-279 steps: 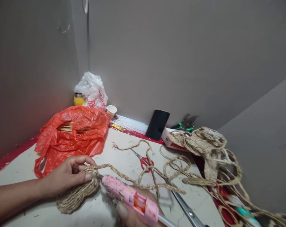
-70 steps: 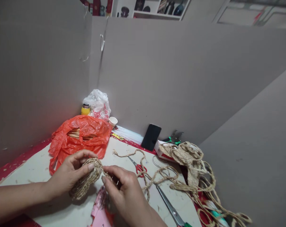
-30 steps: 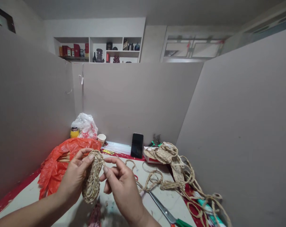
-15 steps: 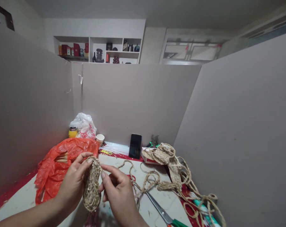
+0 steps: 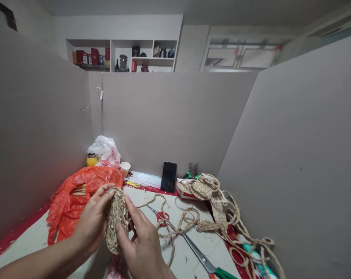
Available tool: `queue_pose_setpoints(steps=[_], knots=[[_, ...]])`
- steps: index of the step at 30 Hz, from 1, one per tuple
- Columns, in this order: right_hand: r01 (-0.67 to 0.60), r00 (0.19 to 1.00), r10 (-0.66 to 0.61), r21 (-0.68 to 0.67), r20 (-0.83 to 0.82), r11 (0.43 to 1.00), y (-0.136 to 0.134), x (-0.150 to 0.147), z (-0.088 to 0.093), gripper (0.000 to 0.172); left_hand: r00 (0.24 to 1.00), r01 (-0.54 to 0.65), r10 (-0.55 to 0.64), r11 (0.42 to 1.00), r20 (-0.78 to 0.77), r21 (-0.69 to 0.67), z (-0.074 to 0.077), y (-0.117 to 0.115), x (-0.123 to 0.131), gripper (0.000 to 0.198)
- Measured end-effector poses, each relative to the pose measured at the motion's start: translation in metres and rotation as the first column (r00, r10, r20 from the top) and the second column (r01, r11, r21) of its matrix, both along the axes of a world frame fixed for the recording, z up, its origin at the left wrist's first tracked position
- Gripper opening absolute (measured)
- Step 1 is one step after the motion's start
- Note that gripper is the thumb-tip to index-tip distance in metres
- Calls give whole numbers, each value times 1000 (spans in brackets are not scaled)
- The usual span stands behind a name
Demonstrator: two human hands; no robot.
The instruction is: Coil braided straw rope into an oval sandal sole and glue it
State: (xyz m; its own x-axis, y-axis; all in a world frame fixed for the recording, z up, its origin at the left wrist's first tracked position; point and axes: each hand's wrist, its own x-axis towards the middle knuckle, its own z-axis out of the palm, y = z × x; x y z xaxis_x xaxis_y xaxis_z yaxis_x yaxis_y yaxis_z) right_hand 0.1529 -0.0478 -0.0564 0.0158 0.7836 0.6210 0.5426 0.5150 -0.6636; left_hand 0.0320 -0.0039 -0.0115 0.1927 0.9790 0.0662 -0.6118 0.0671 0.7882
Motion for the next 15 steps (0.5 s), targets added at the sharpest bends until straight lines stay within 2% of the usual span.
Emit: queue_pose_setpoints(steps=[3,8,10,12,15], knots=[[-49,990,42,-52,-134,997,1,-1,-5,53,998,25,-24,999,58,-21,3,-3,-3,24],[-98,911,35,-133,-411,986,3,5,3,50,966,246,-248,969,77,37,8,-10,-5,37],[-136,863,49,-137,-503,981,3,7,6,53,960,272,-275,960,43,59,6,-9,-4,40],[-156,833,57,-134,-551,979,2,6,6,54,959,284,-284,956,-11,68,2,-7,-2,35],[-101,858,27,-116,-514,988,2,2,0,52,953,296,-289,952,-89,72,-5,-4,1,23]])
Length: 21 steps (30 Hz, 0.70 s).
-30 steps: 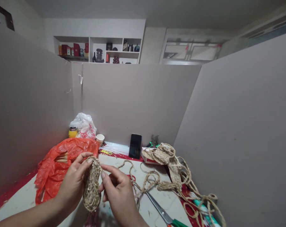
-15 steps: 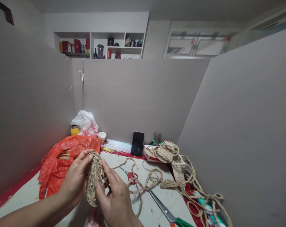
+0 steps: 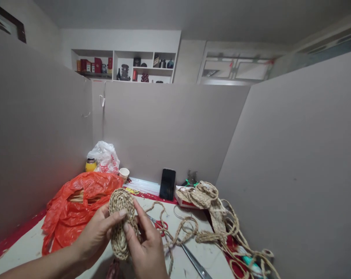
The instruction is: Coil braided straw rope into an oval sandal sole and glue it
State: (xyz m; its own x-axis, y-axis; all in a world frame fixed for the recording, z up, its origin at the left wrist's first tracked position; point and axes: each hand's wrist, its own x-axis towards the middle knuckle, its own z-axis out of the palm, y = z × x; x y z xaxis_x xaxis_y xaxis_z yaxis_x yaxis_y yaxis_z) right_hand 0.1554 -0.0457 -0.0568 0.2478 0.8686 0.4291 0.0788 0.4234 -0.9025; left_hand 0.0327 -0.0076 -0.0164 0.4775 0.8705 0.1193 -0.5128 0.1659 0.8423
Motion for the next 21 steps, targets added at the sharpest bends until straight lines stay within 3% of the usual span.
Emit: queue_pose_setpoints(steps=[7,13,21], knots=[[57,985,-69,76,156,995,-3,-7,-10,58,999,-44,44,999,26,9,-4,-3,-1,20],[9,988,-37,182,153,983,-9,-9,-5,39,996,-83,83,997,31,7,-1,-4,-2,16],[89,947,-171,290,271,953,-8,-2,-10,37,996,-69,72,997,55,-45,1,-7,-2,16]])
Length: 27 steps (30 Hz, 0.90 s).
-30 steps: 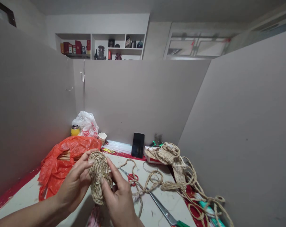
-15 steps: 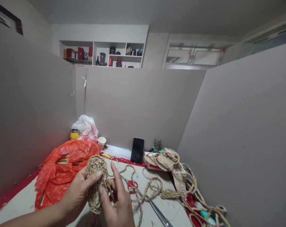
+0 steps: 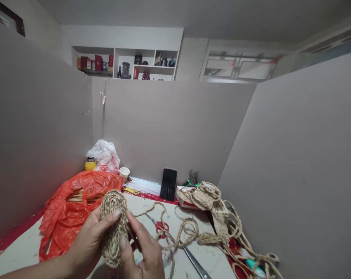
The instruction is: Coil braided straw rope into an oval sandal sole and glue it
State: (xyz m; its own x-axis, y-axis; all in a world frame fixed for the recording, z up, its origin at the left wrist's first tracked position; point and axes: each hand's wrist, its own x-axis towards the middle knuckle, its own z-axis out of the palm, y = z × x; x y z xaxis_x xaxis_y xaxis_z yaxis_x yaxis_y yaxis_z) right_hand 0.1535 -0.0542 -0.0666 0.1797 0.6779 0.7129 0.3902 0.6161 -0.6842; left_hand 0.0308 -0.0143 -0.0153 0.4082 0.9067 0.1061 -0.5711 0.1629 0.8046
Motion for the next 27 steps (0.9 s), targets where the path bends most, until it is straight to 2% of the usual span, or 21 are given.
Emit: queue_pose_setpoints(steps=[6,12,16,21,27], knots=[[79,994,-79,2,71,997,-1,0,-8,43,1000,-13,12,999,-27,-39,-7,1,0,17],[39,998,-37,-50,40,998,5,-5,-12,43,997,-73,73,997,-40,6,-8,4,3,19],[21,997,-14,-90,81,996,5,-7,-12,48,993,-113,111,993,-33,-45,-5,4,5,21],[25,992,-11,-111,125,994,4,-8,-14,55,997,-78,78,987,-2,-140,-5,6,4,24],[-23,984,31,-50,174,998,5,-6,-17,55,1000,-8,12,989,29,-151,-4,7,-2,23]])
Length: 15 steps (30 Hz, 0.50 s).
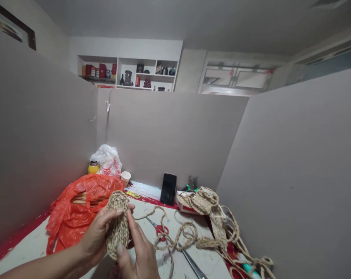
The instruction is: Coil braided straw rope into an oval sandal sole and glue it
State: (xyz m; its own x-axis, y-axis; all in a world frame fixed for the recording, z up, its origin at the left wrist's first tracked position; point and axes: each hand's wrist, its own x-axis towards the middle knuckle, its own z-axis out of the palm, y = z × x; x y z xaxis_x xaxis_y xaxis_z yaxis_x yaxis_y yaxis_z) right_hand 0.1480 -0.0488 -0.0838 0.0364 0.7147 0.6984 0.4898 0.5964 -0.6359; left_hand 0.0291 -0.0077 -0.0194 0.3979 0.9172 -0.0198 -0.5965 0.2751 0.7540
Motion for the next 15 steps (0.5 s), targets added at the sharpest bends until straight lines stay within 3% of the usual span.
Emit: queue_pose_setpoints(steps=[8,15], knots=[[-107,994,107,2,20,994,1,3,4,66,999,29,-28,999,-44,17,-1,3,1,25],[-320,927,291,-92,-238,943,3,1,10,64,999,-27,28,999,-37,34,5,16,-5,24]])
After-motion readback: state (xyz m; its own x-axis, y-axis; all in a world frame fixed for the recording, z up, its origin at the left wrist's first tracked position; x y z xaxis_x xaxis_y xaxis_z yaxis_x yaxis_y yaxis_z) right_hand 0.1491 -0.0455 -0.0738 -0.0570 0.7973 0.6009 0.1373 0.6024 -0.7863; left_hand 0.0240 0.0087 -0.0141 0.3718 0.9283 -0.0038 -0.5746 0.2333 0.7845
